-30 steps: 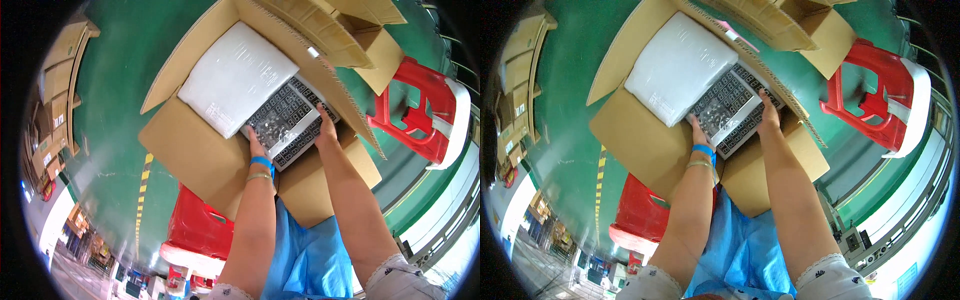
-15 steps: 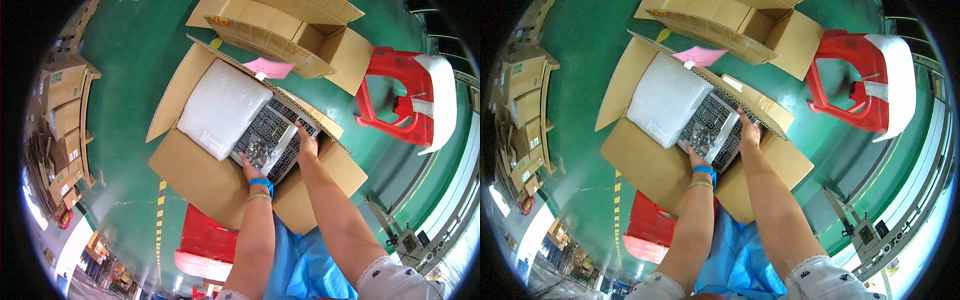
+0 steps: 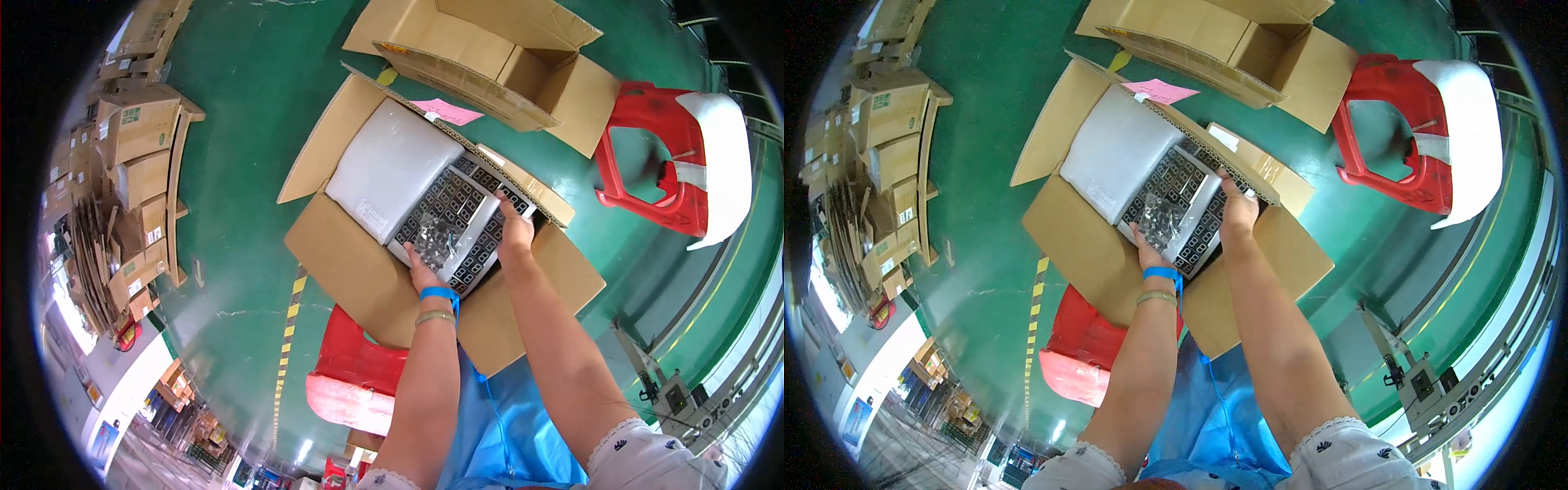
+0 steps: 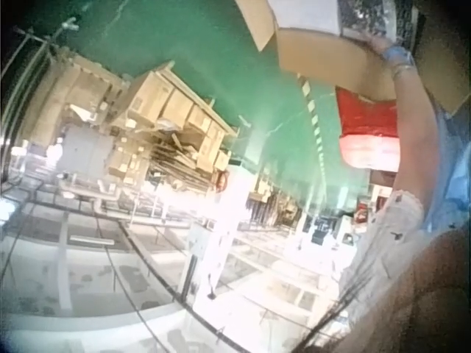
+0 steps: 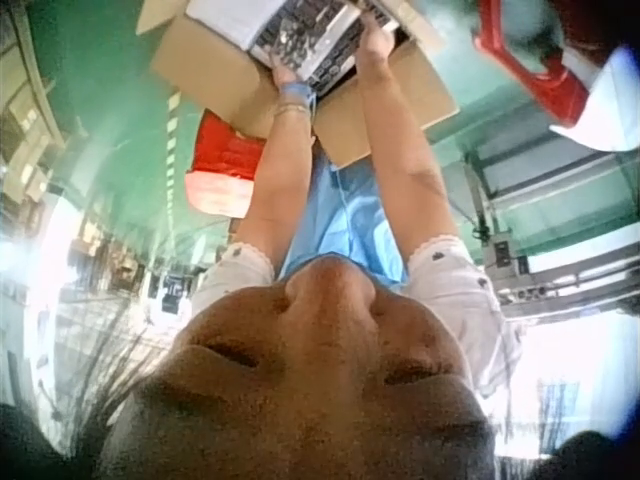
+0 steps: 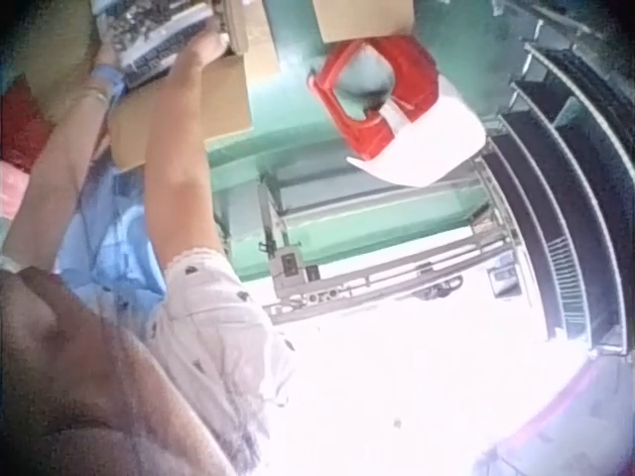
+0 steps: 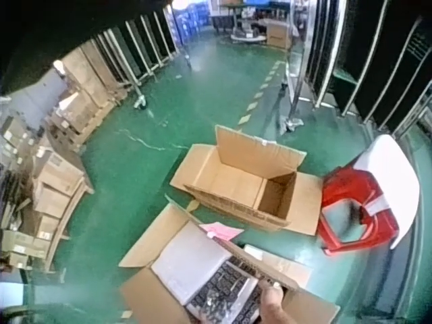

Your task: The person assembles electronics components and seven-segment displays onto a printed circuit board by hand, taking the components from a shipping box and placing them on the board.

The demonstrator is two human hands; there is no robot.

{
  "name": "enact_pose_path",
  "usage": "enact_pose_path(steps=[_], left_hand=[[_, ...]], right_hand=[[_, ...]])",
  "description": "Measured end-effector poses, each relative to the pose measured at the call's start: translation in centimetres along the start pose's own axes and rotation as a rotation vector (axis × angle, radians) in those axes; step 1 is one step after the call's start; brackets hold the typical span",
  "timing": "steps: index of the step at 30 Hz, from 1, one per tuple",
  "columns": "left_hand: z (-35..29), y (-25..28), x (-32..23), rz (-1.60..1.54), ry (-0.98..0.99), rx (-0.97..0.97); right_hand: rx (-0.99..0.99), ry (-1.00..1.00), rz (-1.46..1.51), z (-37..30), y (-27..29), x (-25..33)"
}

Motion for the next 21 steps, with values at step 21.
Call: enact_pose_path(steps=[21], left_hand=[[-15.2,7.7,-8.3,-0.005,-0.129,0.033]], right_hand=[[0.125,-0.095,0.157,-17.1,7.5,3.3]])
Point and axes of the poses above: each hand's wrist, its own z-axis towards the middle knuckle, its own y-axis out of the back of the hand, x = y × z, the point moved 8 cm from there along z, towards the middle knuckle, and after that the axes turned 5 degrees about -x, right-handed, at the moved point
